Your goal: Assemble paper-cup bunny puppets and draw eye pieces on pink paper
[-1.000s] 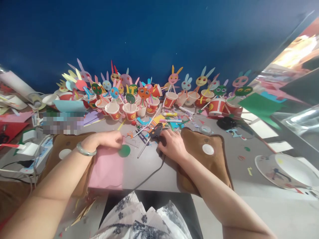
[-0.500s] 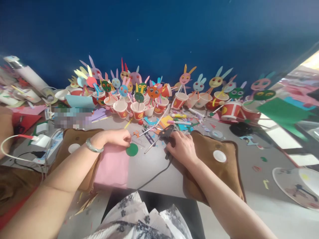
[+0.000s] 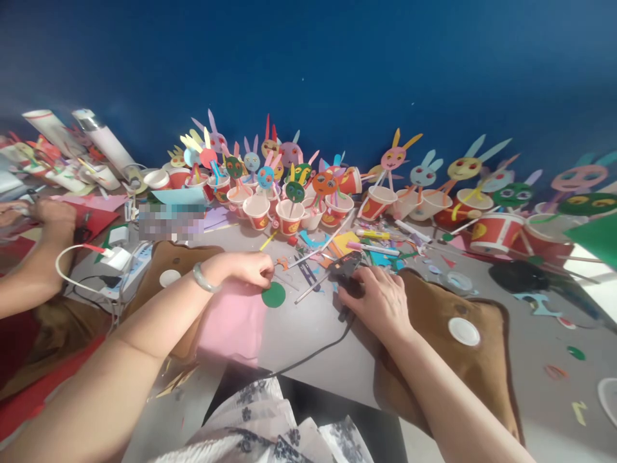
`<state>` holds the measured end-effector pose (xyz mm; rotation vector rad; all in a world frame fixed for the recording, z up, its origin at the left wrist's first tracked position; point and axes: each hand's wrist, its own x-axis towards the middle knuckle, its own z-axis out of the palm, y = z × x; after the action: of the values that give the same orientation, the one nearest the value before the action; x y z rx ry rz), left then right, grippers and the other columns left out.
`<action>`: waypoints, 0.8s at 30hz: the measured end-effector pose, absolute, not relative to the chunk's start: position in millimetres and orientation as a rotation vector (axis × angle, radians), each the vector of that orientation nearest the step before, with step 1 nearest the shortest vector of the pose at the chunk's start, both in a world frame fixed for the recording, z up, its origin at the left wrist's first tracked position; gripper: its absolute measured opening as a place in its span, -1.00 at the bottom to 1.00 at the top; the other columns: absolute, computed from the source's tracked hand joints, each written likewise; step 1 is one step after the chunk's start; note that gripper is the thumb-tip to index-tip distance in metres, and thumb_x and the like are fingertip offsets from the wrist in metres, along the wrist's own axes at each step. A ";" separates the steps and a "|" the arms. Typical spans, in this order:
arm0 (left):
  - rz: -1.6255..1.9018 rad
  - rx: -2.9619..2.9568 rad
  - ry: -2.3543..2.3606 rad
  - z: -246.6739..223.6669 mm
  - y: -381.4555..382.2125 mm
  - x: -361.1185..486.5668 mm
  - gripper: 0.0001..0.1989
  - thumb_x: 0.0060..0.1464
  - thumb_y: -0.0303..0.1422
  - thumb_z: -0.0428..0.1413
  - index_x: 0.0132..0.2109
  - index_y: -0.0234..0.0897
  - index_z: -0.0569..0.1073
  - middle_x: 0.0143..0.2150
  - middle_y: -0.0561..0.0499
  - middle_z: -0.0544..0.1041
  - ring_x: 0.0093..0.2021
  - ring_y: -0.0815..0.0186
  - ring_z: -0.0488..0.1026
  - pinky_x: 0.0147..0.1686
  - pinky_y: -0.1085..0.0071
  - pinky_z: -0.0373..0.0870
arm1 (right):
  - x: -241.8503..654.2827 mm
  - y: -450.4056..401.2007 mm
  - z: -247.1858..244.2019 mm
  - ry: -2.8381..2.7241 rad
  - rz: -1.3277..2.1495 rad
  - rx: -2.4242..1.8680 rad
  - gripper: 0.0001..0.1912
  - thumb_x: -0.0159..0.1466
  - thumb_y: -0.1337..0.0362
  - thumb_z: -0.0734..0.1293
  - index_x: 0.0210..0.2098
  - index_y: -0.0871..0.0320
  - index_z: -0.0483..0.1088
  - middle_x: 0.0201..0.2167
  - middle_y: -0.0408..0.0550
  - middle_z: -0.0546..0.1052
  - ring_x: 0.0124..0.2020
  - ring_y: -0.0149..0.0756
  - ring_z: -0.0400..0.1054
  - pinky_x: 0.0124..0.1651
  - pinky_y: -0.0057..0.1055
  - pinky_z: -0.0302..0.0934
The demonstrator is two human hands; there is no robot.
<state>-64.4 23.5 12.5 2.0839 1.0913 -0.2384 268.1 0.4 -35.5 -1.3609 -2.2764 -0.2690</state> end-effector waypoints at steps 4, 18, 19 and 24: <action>-0.229 2.088 1.068 11.2 24.3 -65.3 -0.89 -0.06 -0.37 0.10 -0.46 -0.29 0.49 -0.60 0.07 0.45 -0.59 0.40 0.31 -0.56 0.46 0.16 | 268.3 0.2 -35.3 -2.268 -0.270 -1.320 -0.71 0.24 -0.01 0.35 -0.28 0.08 0.37 -0.37 -0.07 0.48 -0.32 -0.14 0.41 -0.14 -0.17 0.14; -0.116 1.908 0.909 21.0 21.3 -66.7 -0.85 0.04 -0.39 0.10 -0.48 -0.29 0.42 -0.67 0.12 0.38 -0.61 0.43 0.32 -0.52 0.49 0.21 | 262.5 -2.1 -28.0 -2.202 -0.337 -1.172 -0.78 0.31 0.08 0.35 -0.30 0.10 0.41 -0.38 -0.07 0.49 -0.31 -0.17 0.43 -0.14 -0.21 0.16; -0.106 1.885 0.893 22.9 20.6 -65.9 -0.84 0.05 -0.37 0.11 -0.47 -0.29 0.42 -0.66 0.12 0.39 -0.60 0.43 0.33 -0.51 0.50 0.22 | 262.2 -2.2 -27.4 -2.194 -0.345 -1.155 -0.79 0.31 0.09 0.35 -0.31 0.10 0.41 -0.39 -0.08 0.49 -0.32 -0.18 0.43 -0.14 -0.22 0.16; -0.189 1.957 0.946 20.4 19.7 -61.9 -0.86 0.01 -0.40 0.12 -0.49 -0.29 0.43 -0.66 0.12 0.38 -0.62 0.43 0.29 -0.54 0.48 0.18 | 261.5 -2.4 -23.7 -2.176 -0.363 -1.107 -0.81 0.33 0.13 0.36 -0.33 0.10 0.42 -0.40 -0.10 0.52 -0.33 -0.22 0.43 -0.13 -0.24 0.16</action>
<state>-61.9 19.7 20.4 1.9566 0.9464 -0.1886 261.5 -2.4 -23.7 -1.1066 -2.1759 -0.3632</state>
